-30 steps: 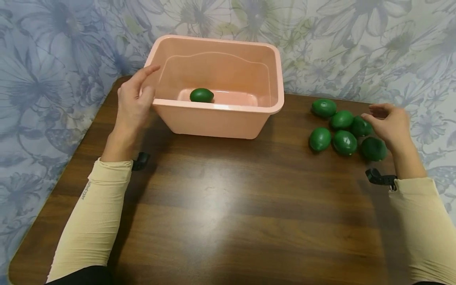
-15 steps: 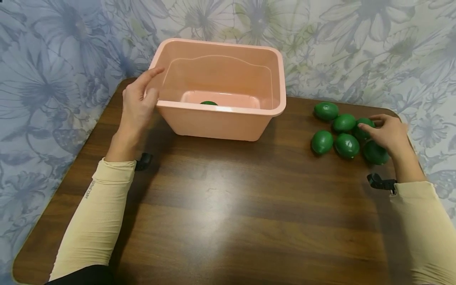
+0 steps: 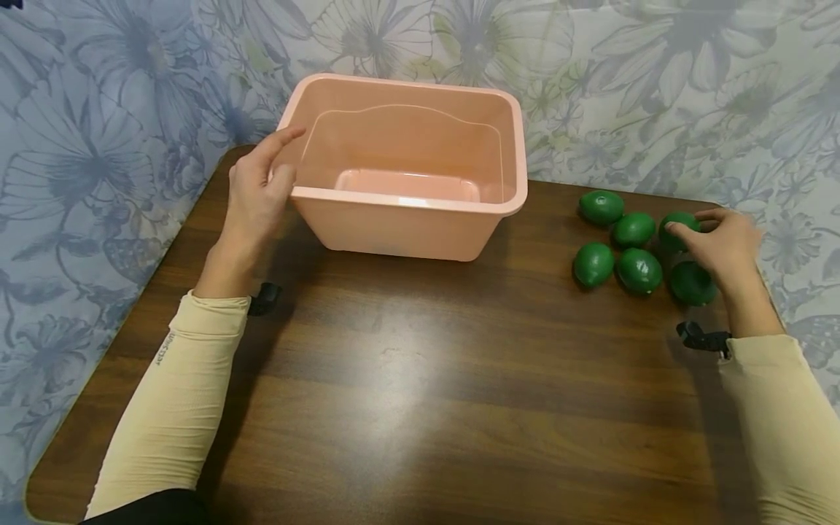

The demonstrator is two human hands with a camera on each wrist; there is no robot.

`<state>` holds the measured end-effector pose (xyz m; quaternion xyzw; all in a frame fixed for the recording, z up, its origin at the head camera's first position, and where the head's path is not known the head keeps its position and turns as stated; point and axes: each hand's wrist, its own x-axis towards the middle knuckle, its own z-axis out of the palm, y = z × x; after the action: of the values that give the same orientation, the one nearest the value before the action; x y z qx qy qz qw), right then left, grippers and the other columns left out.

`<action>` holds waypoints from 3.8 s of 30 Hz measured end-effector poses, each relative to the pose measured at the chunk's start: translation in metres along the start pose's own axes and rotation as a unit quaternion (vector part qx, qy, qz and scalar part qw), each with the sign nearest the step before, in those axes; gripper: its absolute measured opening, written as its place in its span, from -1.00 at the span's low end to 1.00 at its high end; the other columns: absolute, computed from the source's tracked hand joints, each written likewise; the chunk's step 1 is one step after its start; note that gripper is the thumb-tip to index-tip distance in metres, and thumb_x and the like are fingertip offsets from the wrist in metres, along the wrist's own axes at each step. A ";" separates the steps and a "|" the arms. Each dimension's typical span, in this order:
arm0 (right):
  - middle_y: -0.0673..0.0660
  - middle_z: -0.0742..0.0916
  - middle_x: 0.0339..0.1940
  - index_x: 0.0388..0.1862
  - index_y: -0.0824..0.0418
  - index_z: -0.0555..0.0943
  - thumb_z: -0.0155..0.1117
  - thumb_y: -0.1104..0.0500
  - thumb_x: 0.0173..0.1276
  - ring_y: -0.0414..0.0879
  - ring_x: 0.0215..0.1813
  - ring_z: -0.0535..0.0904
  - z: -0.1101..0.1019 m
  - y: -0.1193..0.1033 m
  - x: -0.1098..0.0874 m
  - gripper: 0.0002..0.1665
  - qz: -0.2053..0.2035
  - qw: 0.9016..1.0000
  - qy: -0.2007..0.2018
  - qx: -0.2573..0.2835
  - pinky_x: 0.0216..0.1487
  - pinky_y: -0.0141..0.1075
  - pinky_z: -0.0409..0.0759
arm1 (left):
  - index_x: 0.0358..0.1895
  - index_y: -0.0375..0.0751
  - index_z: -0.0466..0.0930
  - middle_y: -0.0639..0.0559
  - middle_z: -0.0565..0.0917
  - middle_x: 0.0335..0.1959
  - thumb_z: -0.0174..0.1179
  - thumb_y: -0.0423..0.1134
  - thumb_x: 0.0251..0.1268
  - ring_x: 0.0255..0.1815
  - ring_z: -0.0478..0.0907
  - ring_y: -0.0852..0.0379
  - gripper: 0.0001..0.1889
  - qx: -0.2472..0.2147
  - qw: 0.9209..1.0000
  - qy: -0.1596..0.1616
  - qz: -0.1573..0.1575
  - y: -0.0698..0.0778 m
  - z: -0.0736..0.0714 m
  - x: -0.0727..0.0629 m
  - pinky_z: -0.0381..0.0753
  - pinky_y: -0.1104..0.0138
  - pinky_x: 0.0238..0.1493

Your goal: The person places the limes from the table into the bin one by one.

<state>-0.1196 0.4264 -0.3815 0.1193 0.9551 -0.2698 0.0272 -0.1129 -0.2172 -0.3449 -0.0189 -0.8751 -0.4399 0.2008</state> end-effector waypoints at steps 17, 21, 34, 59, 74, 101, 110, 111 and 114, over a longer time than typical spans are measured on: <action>-0.43 0.50 -0.32 0.48 0.28 0.53 0.31 -0.30 0.38 -0.56 -0.33 0.46 -0.014 -0.058 -0.003 -0.10 -0.011 0.992 0.095 0.077 -0.18 -0.57 0.44 | 0.36 0.26 0.67 0.09 0.68 0.31 -0.05 -0.22 0.35 -0.04 0.43 0.10 -0.43 0.004 1.000 -0.005 -0.009 0.005 -0.003 0.004 0.35 0.37 0.03; -0.49 0.51 -0.37 0.43 0.29 0.57 0.36 -0.25 0.37 -0.58 -0.29 0.45 -0.010 -0.073 -0.004 -0.15 -0.043 0.989 0.103 0.101 -0.11 -0.54 0.41 | 0.36 0.26 0.67 0.10 0.66 0.35 -0.04 -0.21 0.37 0.04 0.48 0.14 -0.44 0.003 1.000 -0.006 -0.008 0.005 -0.002 0.005 0.44 0.29 0.23; -0.39 0.66 -0.28 0.30 0.18 0.68 0.50 -0.22 0.28 -0.51 -0.16 0.58 0.000 -0.139 -0.005 -0.26 -0.113 0.977 0.097 0.150 -0.09 -0.50 0.46 | 0.35 0.24 0.68 0.11 0.68 0.31 -0.05 -0.22 0.33 -0.04 0.40 0.15 -0.42 -0.004 1.000 0.000 0.000 0.004 -0.001 0.004 0.31 0.38 0.06; 0.13 0.82 0.05 0.20 0.12 0.73 0.50 -0.16 0.26 -0.21 -0.01 0.71 0.026 -0.273 -0.014 -0.40 -0.228 0.955 0.079 0.174 0.08 -0.37 0.49 | 0.35 0.25 0.68 0.06 0.70 0.25 -0.05 -0.21 0.33 -0.14 0.40 0.21 -0.43 -0.006 1.000 0.007 -0.002 -0.004 -0.006 0.006 0.29 0.44 -0.04; 0.14 0.82 0.07 0.23 0.12 0.71 0.46 -0.14 0.35 -0.15 0.02 0.71 0.054 -0.284 -0.010 -0.42 -0.250 0.949 0.023 0.193 -0.01 -0.38 0.62 | 0.35 0.23 0.69 0.07 0.69 0.29 -0.05 -0.22 0.32 -0.12 0.38 0.17 -0.43 -0.005 1.000 0.010 0.001 -0.004 -0.008 0.002 0.28 0.43 -0.07; -0.26 0.73 -0.14 0.18 0.11 0.74 0.37 0.02 0.47 -0.35 -0.04 0.63 0.021 -0.166 0.025 -0.63 -0.118 0.966 0.039 0.227 0.05 -0.43 0.51 | 0.35 0.25 0.68 0.07 0.70 0.28 -0.05 -0.19 0.33 -0.09 0.39 0.14 -0.43 0.000 1.000 0.002 -0.003 0.004 0.001 0.008 0.33 0.43 0.03; -0.27 0.72 -0.28 0.13 0.21 0.72 0.39 0.13 0.44 -0.39 -0.22 0.66 0.017 -0.136 0.040 -0.66 -0.074 0.963 0.016 0.259 -0.15 -0.56 0.59 | 0.34 0.21 0.69 0.08 0.69 0.30 -0.04 -0.20 0.32 -0.08 0.38 0.19 -0.43 0.000 1.000 0.008 -0.001 0.003 -0.001 0.010 0.36 0.42 0.08; -0.28 0.71 -0.25 0.18 0.23 0.70 0.38 0.11 0.45 -0.40 -0.21 0.64 0.017 -0.133 0.041 -0.61 -0.074 0.968 0.010 0.240 -0.14 -0.56 0.58 | 0.34 0.21 0.69 0.08 0.69 0.30 -0.04 -0.20 0.32 -0.08 0.38 0.20 -0.43 0.002 1.000 0.009 -0.002 0.003 -0.001 0.010 0.36 0.42 0.09; -0.08 0.77 0.02 0.36 0.26 0.62 0.36 0.05 0.48 -0.30 -0.01 0.64 0.019 -0.126 0.043 -0.44 -0.078 0.983 -0.018 0.168 -0.05 -0.54 0.53 | 0.35 0.22 0.69 0.06 0.70 0.29 -0.05 -0.20 0.33 -0.12 0.38 0.18 -0.43 0.006 1.000 0.005 -0.003 0.003 -0.002 0.010 0.35 0.43 0.04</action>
<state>-0.1921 0.3220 -0.3388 0.0425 0.9019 -0.4299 0.0031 -0.1210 -0.2185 -0.3374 -0.0124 -0.8767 -0.4354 0.2039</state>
